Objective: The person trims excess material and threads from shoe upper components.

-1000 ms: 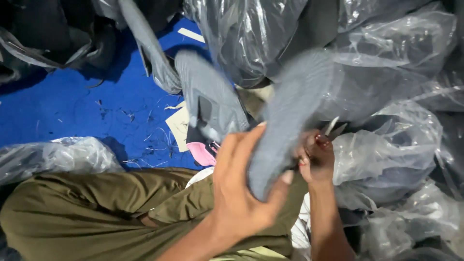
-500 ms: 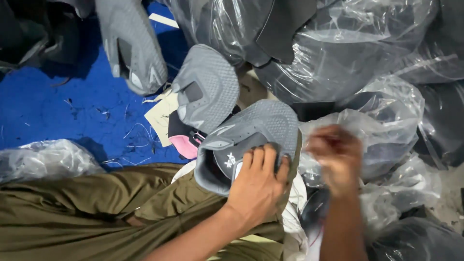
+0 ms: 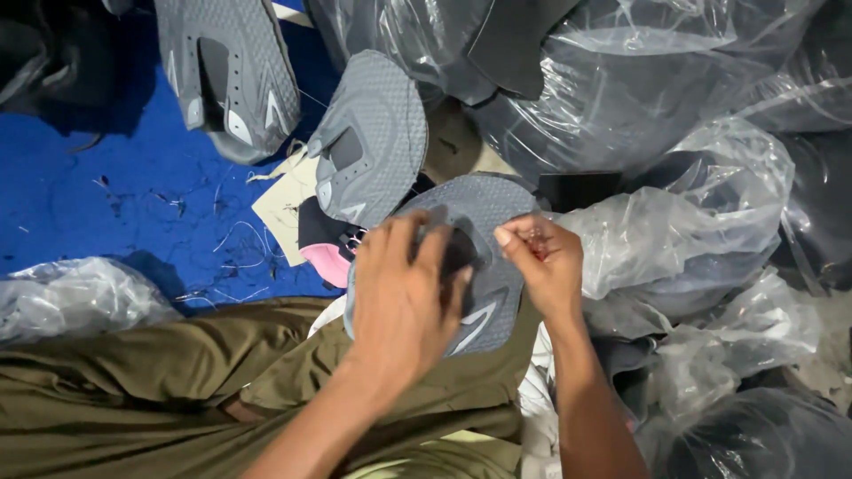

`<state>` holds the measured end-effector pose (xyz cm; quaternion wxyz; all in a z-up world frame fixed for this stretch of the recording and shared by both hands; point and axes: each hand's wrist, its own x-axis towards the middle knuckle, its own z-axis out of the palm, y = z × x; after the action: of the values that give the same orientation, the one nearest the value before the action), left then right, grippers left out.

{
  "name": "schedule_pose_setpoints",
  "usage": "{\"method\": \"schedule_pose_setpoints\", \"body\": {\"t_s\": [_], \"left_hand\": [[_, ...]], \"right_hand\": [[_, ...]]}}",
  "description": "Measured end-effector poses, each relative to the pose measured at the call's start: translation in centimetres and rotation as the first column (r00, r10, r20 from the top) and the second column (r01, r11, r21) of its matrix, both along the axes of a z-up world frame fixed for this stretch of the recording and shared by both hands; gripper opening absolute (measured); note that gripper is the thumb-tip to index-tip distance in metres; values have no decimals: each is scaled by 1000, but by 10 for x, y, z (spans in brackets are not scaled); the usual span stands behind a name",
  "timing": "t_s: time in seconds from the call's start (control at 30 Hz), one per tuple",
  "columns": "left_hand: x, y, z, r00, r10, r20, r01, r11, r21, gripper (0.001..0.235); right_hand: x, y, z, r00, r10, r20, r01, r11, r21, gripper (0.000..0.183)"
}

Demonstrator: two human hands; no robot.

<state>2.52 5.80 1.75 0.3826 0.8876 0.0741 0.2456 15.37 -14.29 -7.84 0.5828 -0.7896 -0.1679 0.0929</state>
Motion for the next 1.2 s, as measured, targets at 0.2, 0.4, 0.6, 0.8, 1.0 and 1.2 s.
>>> {"method": "schedule_pose_setpoints", "body": {"t_s": [0.2, 0.4, 0.6, 0.8, 1.0, 1.2], "left_hand": [[18, 3, -18, 980, -189, -66, 187, 981, -43, 39], [58, -4, -30, 929, -321, -184, 337, 940, 62, 33], [70, -10, -49, 878, -328, -350, 361, 932, 33, 17], [52, -16, -56, 920, -275, -280, 335, 922, 196, 28], [45, -17, -63, 975, -200, -94, 200, 980, -15, 16], [45, -17, -65, 987, -159, -40, 152, 979, -133, 13]], "right_hand": [[5, 0, 9, 976, -67, -208, 114, 969, 221, 12], [6, -6, 12, 958, -41, -285, 157, 904, 397, 12], [7, -10, 0, 971, -39, -237, 143, 887, 439, 11], [0, -27, 14, 980, 75, -182, 16, 892, 452, 18], [-21, -34, 62, 871, 306, 384, -202, 936, -288, 37], [-47, -12, 81, 825, 287, 488, 21, 845, -534, 36]]}}
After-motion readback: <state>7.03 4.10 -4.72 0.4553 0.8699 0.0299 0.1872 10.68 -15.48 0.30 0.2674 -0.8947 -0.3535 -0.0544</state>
